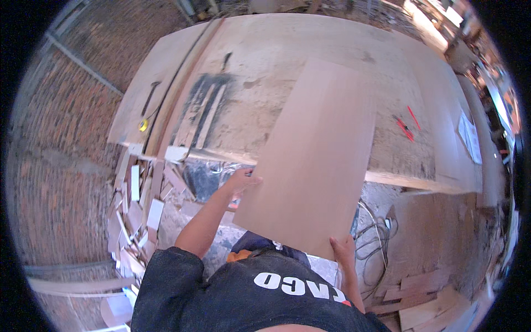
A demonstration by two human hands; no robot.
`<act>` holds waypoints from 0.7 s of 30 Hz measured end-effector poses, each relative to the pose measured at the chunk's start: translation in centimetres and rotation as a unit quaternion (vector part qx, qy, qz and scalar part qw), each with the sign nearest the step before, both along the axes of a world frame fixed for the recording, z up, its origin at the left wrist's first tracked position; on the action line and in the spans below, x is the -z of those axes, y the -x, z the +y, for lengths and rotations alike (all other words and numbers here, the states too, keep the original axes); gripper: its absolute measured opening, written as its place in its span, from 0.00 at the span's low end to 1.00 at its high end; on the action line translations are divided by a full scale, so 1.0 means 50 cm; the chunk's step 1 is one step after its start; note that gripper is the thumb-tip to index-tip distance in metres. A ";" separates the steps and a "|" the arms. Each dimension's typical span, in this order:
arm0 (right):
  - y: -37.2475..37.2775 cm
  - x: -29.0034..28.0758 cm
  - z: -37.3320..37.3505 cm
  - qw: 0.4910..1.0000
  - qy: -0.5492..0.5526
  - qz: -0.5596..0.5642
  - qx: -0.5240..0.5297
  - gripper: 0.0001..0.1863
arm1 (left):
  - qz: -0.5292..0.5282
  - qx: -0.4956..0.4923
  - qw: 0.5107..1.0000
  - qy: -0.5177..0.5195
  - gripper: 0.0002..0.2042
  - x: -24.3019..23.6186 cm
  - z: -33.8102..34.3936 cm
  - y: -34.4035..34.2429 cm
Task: The person measures a wooden board with a tape measure, marks it with a pencil, and cuts a piece of veneer or laminate using a utility knife and a straight edge.
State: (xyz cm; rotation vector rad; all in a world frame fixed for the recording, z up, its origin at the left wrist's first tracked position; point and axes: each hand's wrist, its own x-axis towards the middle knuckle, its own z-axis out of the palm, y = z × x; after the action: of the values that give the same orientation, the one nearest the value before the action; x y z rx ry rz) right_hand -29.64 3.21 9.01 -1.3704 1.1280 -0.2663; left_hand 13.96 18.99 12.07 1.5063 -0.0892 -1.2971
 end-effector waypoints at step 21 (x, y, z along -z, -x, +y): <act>-0.123 0.038 0.377 0.984 -0.175 0.002 0.045 0.36 | -0.155 0.064 0.955 0.244 0.29 -0.153 0.396 -0.042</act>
State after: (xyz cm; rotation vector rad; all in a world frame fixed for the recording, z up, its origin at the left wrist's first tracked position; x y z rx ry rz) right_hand -23.50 22.08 7.12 -1.0118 1.1793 -0.1210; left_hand 16.07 38.77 19.72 1.2697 -0.6728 -1.0281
